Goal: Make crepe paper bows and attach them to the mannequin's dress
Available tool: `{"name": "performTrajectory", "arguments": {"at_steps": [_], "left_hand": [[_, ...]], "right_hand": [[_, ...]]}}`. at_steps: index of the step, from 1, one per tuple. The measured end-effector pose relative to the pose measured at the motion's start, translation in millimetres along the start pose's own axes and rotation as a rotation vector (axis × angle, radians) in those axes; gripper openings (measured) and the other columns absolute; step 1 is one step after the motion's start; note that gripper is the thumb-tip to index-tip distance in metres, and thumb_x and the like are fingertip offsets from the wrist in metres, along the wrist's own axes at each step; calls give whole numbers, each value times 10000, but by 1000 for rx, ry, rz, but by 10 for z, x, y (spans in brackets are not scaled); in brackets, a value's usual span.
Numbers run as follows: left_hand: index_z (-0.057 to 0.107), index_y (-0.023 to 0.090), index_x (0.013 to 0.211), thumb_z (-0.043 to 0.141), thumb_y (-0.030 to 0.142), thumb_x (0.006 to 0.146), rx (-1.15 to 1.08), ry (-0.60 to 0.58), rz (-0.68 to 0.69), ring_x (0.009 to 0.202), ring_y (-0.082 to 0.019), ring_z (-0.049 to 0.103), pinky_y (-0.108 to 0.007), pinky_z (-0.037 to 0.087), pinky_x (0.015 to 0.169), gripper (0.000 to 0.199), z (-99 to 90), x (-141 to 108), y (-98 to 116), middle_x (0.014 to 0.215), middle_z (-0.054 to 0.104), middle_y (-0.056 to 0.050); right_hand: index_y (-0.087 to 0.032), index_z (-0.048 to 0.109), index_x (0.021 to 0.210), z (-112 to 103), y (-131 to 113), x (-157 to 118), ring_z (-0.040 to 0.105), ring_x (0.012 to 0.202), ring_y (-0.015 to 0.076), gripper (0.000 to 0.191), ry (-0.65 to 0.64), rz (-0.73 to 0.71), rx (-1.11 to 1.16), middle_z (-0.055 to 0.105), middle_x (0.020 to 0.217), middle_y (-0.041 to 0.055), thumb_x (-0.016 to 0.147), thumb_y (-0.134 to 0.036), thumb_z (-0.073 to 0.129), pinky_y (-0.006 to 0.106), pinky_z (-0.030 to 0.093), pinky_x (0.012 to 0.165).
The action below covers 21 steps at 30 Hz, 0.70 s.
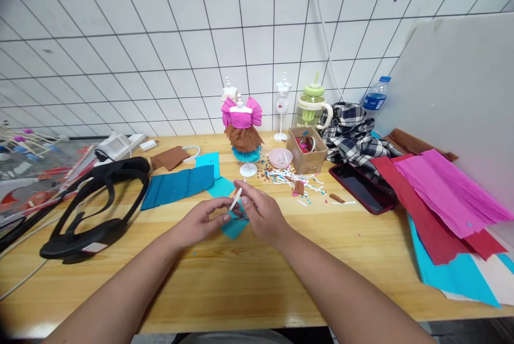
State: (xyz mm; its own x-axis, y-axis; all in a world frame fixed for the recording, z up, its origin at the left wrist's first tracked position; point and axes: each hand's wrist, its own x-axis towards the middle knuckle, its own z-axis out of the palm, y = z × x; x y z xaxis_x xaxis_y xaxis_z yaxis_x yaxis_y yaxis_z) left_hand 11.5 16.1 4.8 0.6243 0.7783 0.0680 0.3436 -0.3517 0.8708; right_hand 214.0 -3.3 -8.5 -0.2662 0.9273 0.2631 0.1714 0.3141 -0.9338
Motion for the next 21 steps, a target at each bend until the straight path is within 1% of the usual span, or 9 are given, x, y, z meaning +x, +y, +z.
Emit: {"name": "performTrajectory", "arguments": {"at_steps": [2, 4, 6, 8, 10, 13, 17, 21], "left_hand": [[605, 232, 1202, 523, 321, 891, 117, 20, 40, 1123, -233, 580, -358, 428, 997, 333, 5, 0, -15, 1229, 643, -76], [576, 247, 1253, 492, 281, 908, 174, 26, 86, 1138, -222, 571, -343, 423, 994, 357, 25, 7, -32, 1257, 629, -68], [606, 239, 1205, 499, 277, 910, 208, 38, 129, 1099, -213, 584, -328, 433, 964, 316, 39, 12, -41, 1193, 660, -66], [658, 224, 1091, 527, 300, 902, 217, 56, 149, 1026, -206, 607, -313, 449, 920, 243, 39, 13, -40, 1080, 699, -65], [678, 221, 1033, 536, 321, 902, 207, 52, 153, 973, -198, 622, -300, 460, 885, 218, 31, 12, -37, 1013, 715, -62], [679, 232, 1075, 515, 331, 917, 254, 25, 176, 956, -197, 619, -298, 461, 858, 249, 22, 13, -42, 1017, 716, -64], [681, 240, 1107, 484, 313, 936, 319, -1, 239, 985, -199, 603, -305, 454, 875, 271, 24, 32, -74, 1048, 717, -66], [661, 234, 1153, 471, 272, 945, 339, 26, 290, 1031, -201, 603, -337, 444, 940, 285, 27, 67, -125, 1091, 712, -72]], "right_hand": [[-290, 499, 1351, 11, -15, 6, 516, 1236, 232, 434, 13, 65, 253, 528, 1389, 55, 950, -433, 415, 362, 506, 881], [-276, 528, 1319, 4, -34, 19, 548, 1198, 240, 429, 10, 123, 494, 533, 1384, 70, 933, -446, 449, 346, 526, 809], [-254, 553, 1289, -25, -51, 38, 580, 1152, 242, 419, -8, 175, 663, 547, 1369, 87, 916, -431, 484, 352, 526, 805], [-248, 560, 1276, -66, -58, 58, 600, 1120, 241, 409, -36, 229, 767, 549, 1366, 93, 910, -414, 484, 367, 526, 810], [-258, 558, 1275, -102, -54, 71, 610, 1104, 239, 403, -62, 281, 819, 545, 1371, 87, 910, -406, 469, 385, 527, 815], [-264, 574, 1255, -122, -40, 75, 608, 1107, 238, 389, -79, 308, 824, 554, 1362, 81, 901, -396, 481, 404, 514, 855], [-251, 592, 1246, -110, -34, 62, 588, 1143, 250, 395, -70, 263, 815, 579, 1334, 91, 879, -385, 532, 414, 489, 901], [-241, 591, 1242, -91, -38, 64, 564, 1185, 255, 413, -70, 228, 790, 590, 1320, 99, 854, -383, 589, 411, 468, 936]]}}
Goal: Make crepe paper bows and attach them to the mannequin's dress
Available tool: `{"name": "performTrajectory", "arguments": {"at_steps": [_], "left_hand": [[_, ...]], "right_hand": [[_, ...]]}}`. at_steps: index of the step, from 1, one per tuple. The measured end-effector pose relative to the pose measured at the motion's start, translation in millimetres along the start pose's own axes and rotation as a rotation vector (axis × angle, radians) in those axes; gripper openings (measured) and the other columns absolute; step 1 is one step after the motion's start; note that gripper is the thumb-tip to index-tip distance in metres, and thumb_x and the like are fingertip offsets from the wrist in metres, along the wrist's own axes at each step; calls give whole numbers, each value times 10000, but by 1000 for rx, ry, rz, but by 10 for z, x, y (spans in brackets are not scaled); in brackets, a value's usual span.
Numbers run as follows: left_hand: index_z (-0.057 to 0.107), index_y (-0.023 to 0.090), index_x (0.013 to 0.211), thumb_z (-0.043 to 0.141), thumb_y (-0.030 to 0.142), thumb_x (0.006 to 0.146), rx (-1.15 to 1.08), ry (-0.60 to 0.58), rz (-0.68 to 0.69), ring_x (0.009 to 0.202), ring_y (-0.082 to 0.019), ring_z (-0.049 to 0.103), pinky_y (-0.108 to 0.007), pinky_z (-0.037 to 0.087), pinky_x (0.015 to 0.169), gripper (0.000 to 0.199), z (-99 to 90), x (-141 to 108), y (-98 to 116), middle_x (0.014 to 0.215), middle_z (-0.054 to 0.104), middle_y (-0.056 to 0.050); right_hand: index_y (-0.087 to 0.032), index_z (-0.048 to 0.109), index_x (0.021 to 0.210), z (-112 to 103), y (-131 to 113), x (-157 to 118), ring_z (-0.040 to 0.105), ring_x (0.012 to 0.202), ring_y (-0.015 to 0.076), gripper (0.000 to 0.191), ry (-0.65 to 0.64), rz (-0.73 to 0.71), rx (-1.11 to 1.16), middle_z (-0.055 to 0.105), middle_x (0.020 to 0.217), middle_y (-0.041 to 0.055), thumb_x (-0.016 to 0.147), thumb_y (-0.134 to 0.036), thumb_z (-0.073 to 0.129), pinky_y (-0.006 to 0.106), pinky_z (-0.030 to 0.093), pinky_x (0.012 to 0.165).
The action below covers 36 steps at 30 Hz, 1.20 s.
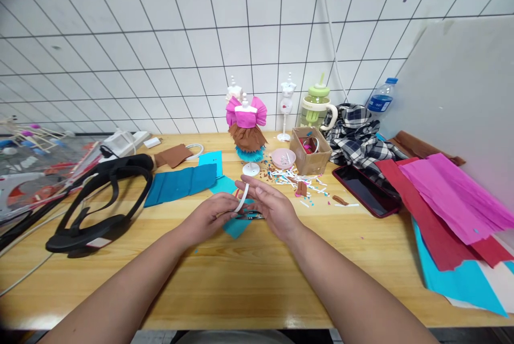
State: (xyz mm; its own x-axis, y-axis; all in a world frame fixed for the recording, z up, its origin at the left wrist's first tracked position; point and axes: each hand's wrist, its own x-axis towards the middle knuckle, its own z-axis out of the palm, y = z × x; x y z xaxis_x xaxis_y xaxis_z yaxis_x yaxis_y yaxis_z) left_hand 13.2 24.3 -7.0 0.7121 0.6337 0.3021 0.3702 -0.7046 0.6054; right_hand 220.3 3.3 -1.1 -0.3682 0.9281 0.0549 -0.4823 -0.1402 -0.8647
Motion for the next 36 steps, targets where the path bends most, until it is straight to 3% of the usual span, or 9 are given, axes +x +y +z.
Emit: {"name": "performTrajectory", "arguments": {"at_steps": [6, 11, 18, 23, 27, 30, 33, 36], "left_hand": [[610, 222, 1219, 435, 203, 943, 94, 6, 31, 1181, -227, 541, -385, 442, 996, 327, -13, 7, -23, 1201, 653, -87], [591, 243, 1219, 592, 324, 876, 186, -22, 25, 1214, -261, 522, -413, 424, 1022, 352, -47, -1, 58, 1203, 649, -75], [576, 281, 1246, 521, 299, 925, 203, -40, 27, 1240, -230, 507, -405, 397, 1049, 326, -47, 10, 65, 1254, 640, -37], [659, 245, 1075, 524, 304, 921, 169, -59, 38, 1174, -228, 545, -406, 386, 1038, 213, -52, 13, 59, 1168, 680, -43], [652, 188, 1058, 518, 287, 917, 80, 26, 51, 1044, -214, 596, -382, 419, 973, 218, -91, -34, 95, 1061, 693, -87], [648, 166, 1042, 477, 280, 936, -50, 121, 31, 892, -184, 623, -334, 451, 883, 232, -136, -80, 141, 917, 704, -74], [659, 162, 983, 465, 296, 940, -133, 163, -30, 823, -163, 626, -275, 464, 772, 240, -160, -97, 198, 890, 702, -62], [672, 158, 950, 490, 317, 926, -159, 139, -61, 785, -155, 629, -252, 462, 731, 244, -146, -86, 247, 870, 706, -56]], "right_hand": [[-275, 469, 1243, 47, 83, 1, 668, 996, 209, 546, -64, -29, -125, 719, 1077, 56, 763, -299, 727, 379, 499, 890], [-274, 303, 1379, 67, 115, -22, 678, 944, 197, 691, -46, -99, -306, 737, 969, 41, 803, -263, 684, 378, 516, 859], [-240, 409, 1325, 97, 70, -45, 639, 1053, 217, 534, -66, -204, -539, 703, 1073, 69, 840, -254, 630, 397, 502, 905], [-246, 466, 1262, 97, 69, -58, 604, 1114, 224, 453, -41, -205, -531, 707, 1048, 65, 841, -290, 629, 395, 482, 925], [-231, 508, 1198, 32, 49, 4, 655, 837, 178, 395, 151, -140, -359, 711, 915, 43, 845, -381, 602, 321, 506, 748], [-190, 587, 1003, -40, 21, 58, 539, 578, 116, 299, 255, -115, -430, 635, 706, -1, 838, -439, 585, 242, 413, 543], [-190, 584, 1036, -57, 3, 56, 426, 507, 99, 318, 208, -132, -522, 484, 573, -57, 842, -442, 581, 221, 308, 476], [-200, 576, 1132, -14, 15, 18, 420, 528, 105, 364, 95, -140, -540, 453, 588, -54, 885, -462, 520, 226, 302, 485]]}}
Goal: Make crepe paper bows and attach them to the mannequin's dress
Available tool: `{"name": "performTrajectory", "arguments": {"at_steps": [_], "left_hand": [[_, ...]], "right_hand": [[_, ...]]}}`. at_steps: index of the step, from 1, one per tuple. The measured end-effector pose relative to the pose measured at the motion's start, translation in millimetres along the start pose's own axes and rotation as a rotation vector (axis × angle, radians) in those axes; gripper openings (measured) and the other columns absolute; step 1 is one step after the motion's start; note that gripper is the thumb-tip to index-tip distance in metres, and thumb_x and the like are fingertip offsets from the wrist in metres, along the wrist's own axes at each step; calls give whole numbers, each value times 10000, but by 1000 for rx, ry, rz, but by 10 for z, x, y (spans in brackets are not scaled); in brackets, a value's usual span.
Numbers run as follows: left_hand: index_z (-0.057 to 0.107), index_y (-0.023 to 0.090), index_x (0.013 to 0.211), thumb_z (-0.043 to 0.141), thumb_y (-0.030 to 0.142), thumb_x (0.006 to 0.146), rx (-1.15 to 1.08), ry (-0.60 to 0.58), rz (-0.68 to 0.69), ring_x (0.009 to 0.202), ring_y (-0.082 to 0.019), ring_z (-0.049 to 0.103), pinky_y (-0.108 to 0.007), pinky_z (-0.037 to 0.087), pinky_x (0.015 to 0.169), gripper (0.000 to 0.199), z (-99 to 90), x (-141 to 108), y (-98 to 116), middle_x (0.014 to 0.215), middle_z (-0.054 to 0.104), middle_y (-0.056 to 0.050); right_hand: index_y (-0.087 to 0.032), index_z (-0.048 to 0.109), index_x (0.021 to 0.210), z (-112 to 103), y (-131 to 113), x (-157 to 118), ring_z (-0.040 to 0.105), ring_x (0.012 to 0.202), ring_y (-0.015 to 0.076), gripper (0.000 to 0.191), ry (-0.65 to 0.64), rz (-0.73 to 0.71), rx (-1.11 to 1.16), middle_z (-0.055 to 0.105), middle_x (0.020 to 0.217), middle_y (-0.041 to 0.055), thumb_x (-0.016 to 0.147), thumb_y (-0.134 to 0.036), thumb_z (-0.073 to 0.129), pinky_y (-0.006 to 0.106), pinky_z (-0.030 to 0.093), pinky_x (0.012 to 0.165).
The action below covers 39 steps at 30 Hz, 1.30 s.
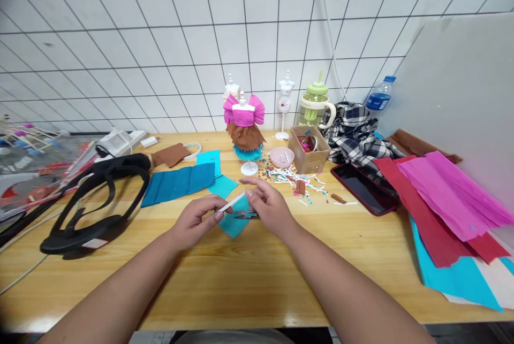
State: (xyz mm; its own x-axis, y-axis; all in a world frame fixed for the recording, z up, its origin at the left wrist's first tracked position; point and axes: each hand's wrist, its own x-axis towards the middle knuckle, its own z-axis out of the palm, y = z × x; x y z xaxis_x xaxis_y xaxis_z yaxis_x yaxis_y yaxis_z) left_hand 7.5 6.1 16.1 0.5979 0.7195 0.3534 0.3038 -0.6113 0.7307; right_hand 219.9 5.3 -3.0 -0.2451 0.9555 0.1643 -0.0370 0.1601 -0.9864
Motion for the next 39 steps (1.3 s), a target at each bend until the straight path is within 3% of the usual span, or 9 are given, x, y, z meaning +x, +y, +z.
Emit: {"name": "performTrajectory", "arguments": {"at_steps": [6, 11, 15, 19, 27, 30, 33, 36, 39], "left_hand": [[672, 133, 998, 433, 405, 941, -153, -62, 10, 812, -180, 626, -273, 462, 745, 367, 14, -14, -23, 913, 702, -93], [669, 109, 939, 351, 431, 951, -190, -57, 173, 806, -206, 594, -320, 447, 782, 453, -23, -26, -73, 849, 671, -120], [618, 144, 795, 342, 414, 954, -91, -80, 175, 741, -195, 573, -314, 434, 757, 418, -16, -13, -38, 731, 640, -87], [586, 159, 801, 339, 386, 962, 46, -29, 96, 660, -158, 548, -267, 415, 662, 372, -13, -7, 7, 705, 611, -45], [584, 167, 848, 335, 322, 961, 121, -47, 154, 690, -157, 567, -258, 420, 685, 314, -8, -3, -5, 730, 631, -41], [583, 163, 830, 319, 334, 965, 124, -61, 157, 680, -155, 563, -257, 418, 669, 342, -10, -10, -28, 716, 625, -43], [588, 162, 828, 294, 368, 964, 114, -89, 164, 675, -163, 560, -266, 424, 657, 384, -7, -8, -48, 706, 624, -50], [599, 175, 845, 276, 361, 958, 138, -106, 164, 747, -178, 578, -333, 430, 848, 390, -4, 11, -45, 744, 645, -53], [576, 190, 797, 280, 324, 940, 224, -89, 105, 778, -177, 569, -433, 292, 1054, 356, -7, 30, -36, 745, 628, -31]], "right_hand": [[-191, 561, 813, 78, 39, -31, 435, 559, 103, 338, -99, 37, 32, 488, 607, -36, 888, -516, 509, 232, 335, 520], [-197, 515, 744, 82, 82, -12, 394, 492, 98, 397, -47, 133, 315, 390, 518, -67, 862, -575, 506, 235, 352, 501], [-195, 538, 795, 81, 81, -7, 381, 476, 91, 363, -34, 157, 344, 406, 528, -67, 874, -548, 505, 231, 376, 493], [-224, 501, 1076, 72, 56, -11, 427, 503, 93, 345, 51, 104, 150, 560, 712, -32, 895, -517, 479, 235, 399, 496], [-249, 449, 1205, 100, -26, -97, 560, 775, 144, 377, -12, -130, -135, 628, 1105, 62, 860, -328, 580, 251, 466, 618], [-263, 518, 1244, 87, -44, -115, 552, 729, 147, 365, -76, -223, -351, 658, 1022, 44, 880, -284, 543, 274, 449, 647], [-245, 640, 1068, 87, -40, -105, 556, 718, 155, 214, -136, -242, -454, 673, 894, 31, 893, -289, 525, 289, 432, 678], [-225, 635, 965, 107, -19, -85, 554, 701, 149, 167, -158, -137, -289, 641, 793, 13, 905, -325, 515, 272, 428, 651], [-222, 590, 926, 118, 9, -67, 509, 657, 133, 186, -126, -64, -125, 560, 734, -9, 910, -385, 502, 252, 408, 600]]}}
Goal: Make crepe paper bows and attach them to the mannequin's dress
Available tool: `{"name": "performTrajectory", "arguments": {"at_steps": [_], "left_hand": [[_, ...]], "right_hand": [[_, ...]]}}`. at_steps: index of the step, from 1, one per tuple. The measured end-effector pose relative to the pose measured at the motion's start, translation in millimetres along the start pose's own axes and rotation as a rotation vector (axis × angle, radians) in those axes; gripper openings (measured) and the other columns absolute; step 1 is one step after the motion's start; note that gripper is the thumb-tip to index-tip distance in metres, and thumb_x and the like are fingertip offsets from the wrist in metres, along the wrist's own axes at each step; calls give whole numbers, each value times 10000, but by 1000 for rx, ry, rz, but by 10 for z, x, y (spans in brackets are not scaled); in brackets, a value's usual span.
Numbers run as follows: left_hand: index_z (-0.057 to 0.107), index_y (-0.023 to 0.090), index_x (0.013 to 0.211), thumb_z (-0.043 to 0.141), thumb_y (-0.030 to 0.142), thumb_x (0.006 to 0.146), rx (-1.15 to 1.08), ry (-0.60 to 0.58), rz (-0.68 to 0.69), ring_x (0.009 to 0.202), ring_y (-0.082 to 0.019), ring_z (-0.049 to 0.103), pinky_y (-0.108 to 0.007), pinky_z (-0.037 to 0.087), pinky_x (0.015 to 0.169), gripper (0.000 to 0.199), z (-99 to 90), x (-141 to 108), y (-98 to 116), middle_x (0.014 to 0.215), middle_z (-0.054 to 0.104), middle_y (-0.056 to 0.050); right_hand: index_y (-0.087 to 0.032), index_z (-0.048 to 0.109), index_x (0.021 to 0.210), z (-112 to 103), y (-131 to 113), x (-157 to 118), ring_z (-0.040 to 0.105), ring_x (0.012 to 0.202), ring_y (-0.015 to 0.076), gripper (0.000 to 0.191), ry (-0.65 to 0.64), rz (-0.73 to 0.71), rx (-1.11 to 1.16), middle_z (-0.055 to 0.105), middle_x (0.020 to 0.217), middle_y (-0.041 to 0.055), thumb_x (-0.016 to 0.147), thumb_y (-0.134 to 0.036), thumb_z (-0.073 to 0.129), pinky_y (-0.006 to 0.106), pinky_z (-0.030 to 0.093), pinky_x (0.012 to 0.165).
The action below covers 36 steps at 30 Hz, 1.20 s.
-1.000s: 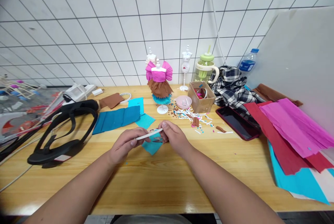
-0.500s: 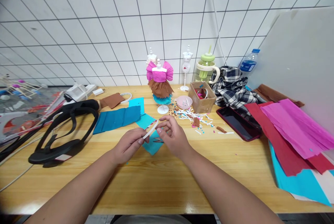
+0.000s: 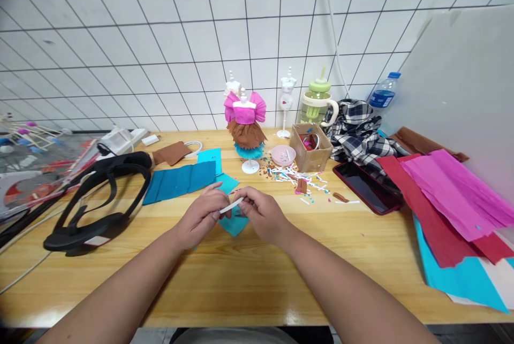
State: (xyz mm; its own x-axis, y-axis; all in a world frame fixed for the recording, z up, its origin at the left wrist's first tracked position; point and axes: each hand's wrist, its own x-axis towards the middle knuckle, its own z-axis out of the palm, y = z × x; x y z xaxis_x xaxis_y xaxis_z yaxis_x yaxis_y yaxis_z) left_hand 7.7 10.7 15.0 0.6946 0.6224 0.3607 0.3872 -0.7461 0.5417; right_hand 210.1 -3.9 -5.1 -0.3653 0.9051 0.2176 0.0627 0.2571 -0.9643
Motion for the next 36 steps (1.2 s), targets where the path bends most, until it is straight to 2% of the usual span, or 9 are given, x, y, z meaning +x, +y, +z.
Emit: {"name": "performTrajectory", "arguments": {"at_steps": [7, 11, 17, 20, 23, 26, 29, 33, 36], "left_hand": [[523, 196, 741, 267, 285, 925, 30, 1, -70, 808, -172, 567, -457, 214, 1118, 327, 0, -2, -34, 765, 611, -22], [535, 194, 761, 242, 332, 947, -5, 6, -61, 822, -178, 571, -458, 214, 1120, 373, -9, 4, -22, 765, 611, -29], [570, 171, 827, 289, 360, 966, -178, -9, -22, 835, -185, 578, -382, 370, 1004, 366, 7, 2, -12, 814, 638, -65], [563, 161, 792, 314, 410, 957, -276, -9, -80, 688, -159, 550, -286, 462, 740, 390, 32, -19, -25, 720, 592, -44], [561, 156, 776, 322, 412, 953, -285, 4, -158, 615, -135, 508, -239, 418, 601, 393, 47, -30, -29, 678, 551, -18], [580, 157, 791, 328, 367, 952, -224, -10, -166, 629, -134, 506, -237, 407, 615, 365, 55, -17, -21, 683, 564, -15], [578, 164, 760, 323, 343, 946, -188, -20, -95, 665, -149, 521, -269, 424, 696, 363, 55, 13, -18, 680, 577, -22], [549, 174, 693, 278, 371, 957, -135, -35, 3, 752, -184, 546, -381, 383, 919, 427, 36, 46, -45, 698, 597, -43], [510, 183, 668, 251, 415, 963, -137, -34, 14, 780, -201, 539, -393, 391, 907, 456, 23, 52, -77, 699, 581, -55]], "right_hand": [[-236, 527, 944, -30, 67, 33, 429, 561, 115, 296, 55, 126, 249, 448, 661, -43, 862, -521, 538, 240, 371, 524], [-233, 512, 907, -49, 43, 55, 413, 548, 99, 289, 101, 212, 488, 445, 666, -51, 816, -490, 606, 224, 376, 517], [-237, 465, 914, -61, 26, 81, 362, 513, 91, 295, 104, 299, 705, 415, 654, -60, 779, -432, 640, 213, 348, 477], [-230, 467, 951, -62, 75, 75, 302, 461, 82, 294, 65, 292, 521, 412, 631, -68, 835, -488, 548, 218, 310, 448], [-230, 489, 1166, -65, 92, 35, 367, 487, 108, 340, 105, 148, 43, 432, 610, -65, 890, -429, 476, 234, 314, 483], [-275, 463, 1329, -59, 43, -17, 529, 676, 159, 428, 64, -103, -472, 595, 770, 1, 902, -300, 482, 275, 380, 621], [-265, 600, 1182, -49, -5, -37, 575, 807, 203, 289, -58, -234, -743, 671, 910, 62, 942, -307, 444, 300, 386, 694], [-233, 636, 1013, -66, 10, -22, 566, 743, 197, 302, -22, -204, -839, 665, 813, 60, 984, -358, 362, 295, 356, 654], [-227, 603, 1041, -88, 36, -19, 581, 787, 198, 322, 4, -187, -783, 671, 866, 61, 996, -369, 317, 297, 365, 677]]}}
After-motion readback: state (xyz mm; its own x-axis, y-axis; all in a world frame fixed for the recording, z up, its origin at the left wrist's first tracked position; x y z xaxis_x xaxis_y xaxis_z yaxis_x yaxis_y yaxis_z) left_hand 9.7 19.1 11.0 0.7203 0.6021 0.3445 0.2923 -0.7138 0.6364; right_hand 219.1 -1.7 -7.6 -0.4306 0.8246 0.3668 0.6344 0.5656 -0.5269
